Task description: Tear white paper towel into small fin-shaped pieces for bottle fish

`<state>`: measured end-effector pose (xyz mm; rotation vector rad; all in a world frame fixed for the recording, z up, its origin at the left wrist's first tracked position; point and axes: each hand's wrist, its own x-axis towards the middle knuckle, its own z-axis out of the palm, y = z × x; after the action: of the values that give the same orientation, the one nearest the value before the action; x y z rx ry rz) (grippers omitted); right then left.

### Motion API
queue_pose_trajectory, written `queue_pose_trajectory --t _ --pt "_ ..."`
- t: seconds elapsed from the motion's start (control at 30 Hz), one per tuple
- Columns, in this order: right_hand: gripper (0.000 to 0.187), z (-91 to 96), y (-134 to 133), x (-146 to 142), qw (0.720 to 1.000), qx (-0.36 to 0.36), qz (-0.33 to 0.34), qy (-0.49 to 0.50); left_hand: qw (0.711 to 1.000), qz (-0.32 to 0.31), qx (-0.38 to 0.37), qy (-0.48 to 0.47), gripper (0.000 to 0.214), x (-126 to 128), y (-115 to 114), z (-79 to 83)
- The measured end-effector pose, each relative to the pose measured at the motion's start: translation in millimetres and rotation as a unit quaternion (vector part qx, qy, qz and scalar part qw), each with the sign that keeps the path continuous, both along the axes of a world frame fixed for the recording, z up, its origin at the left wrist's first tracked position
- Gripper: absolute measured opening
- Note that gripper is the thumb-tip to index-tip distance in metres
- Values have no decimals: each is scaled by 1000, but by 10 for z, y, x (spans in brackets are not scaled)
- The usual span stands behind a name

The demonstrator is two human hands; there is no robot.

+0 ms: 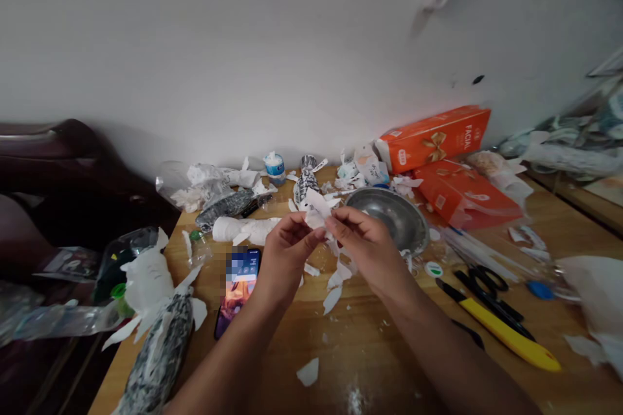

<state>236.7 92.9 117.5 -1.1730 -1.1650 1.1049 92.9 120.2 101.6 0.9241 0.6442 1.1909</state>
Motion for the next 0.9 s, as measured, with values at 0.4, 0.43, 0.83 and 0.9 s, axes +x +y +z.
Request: queue_pose_trajectory --t 0.4,0.43,0.83,0.9 --pt "36 9 -5 -64 999 -18 19 44 997 35 5 -63 25 3 4 77" --pt "35 12 -9 -61 999 -13 12 27 997 39 6 -61 24 3 7 82" --pt "36 20 3 -79 999 -22 21 32 990 -10 -47 -131 35 24 -47 200" --pt "28 113 -76 -46 999 -6 32 -31 991 16 -48 -123 31 -14 -17 207"
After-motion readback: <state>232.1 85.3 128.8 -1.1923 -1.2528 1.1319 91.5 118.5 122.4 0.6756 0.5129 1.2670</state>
